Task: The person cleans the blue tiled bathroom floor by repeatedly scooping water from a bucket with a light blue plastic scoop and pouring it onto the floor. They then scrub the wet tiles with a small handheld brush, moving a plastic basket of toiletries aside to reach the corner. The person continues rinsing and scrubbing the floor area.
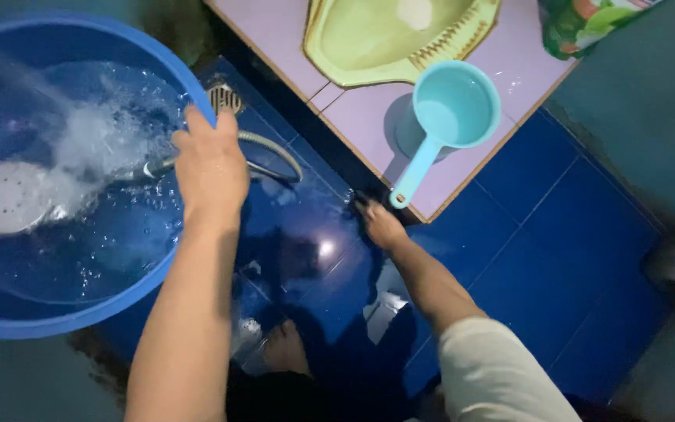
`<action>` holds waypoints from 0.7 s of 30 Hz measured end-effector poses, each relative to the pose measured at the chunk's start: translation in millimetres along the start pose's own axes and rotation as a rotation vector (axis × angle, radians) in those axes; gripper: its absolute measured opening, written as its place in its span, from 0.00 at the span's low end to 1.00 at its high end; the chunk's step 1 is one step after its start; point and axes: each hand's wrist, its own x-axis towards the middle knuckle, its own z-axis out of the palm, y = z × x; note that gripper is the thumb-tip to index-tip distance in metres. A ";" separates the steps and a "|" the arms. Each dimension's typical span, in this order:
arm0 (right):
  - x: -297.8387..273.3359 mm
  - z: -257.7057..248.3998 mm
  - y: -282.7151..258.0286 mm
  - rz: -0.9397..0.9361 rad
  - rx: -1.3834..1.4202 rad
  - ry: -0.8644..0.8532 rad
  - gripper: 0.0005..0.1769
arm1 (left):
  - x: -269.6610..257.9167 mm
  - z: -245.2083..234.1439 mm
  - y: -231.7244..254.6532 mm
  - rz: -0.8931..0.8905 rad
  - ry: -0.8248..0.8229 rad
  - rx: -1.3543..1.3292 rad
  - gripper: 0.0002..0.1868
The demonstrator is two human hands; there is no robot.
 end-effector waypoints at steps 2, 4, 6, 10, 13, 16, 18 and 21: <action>-52.9 2.4 -18.1 -0.034 -0.060 -0.120 0.20 | -4.8 12.7 -2.3 0.029 0.094 0.062 0.17; -96.0 15.2 -41.8 -0.016 -0.043 -0.163 0.20 | -13.5 -0.4 3.1 0.020 0.056 0.050 0.16; -123.8 31.1 -36.3 0.029 -0.067 -0.187 0.21 | -0.8 -15.9 13.1 0.012 0.070 0.031 0.14; -199.3 22.3 -53.2 0.491 0.181 -0.130 0.27 | -17.7 -31.0 25.7 -0.110 -0.066 0.273 0.49; -235.8 62.5 -50.1 1.032 0.643 0.050 0.27 | -31.6 -22.6 42.8 0.035 0.097 0.278 0.50; -253.9 74.0 -42.9 1.496 1.685 0.557 0.22 | -38.9 -16.0 114.2 0.164 0.100 0.005 0.46; -269.7 41.9 -41.5 1.537 2.389 0.917 0.20 | -42.9 23.5 166.0 0.154 -0.024 -0.128 0.46; -286.2 -12.3 -33.6 1.641 2.563 0.582 0.22 | -32.5 118.5 216.4 -0.049 -0.223 -0.683 0.46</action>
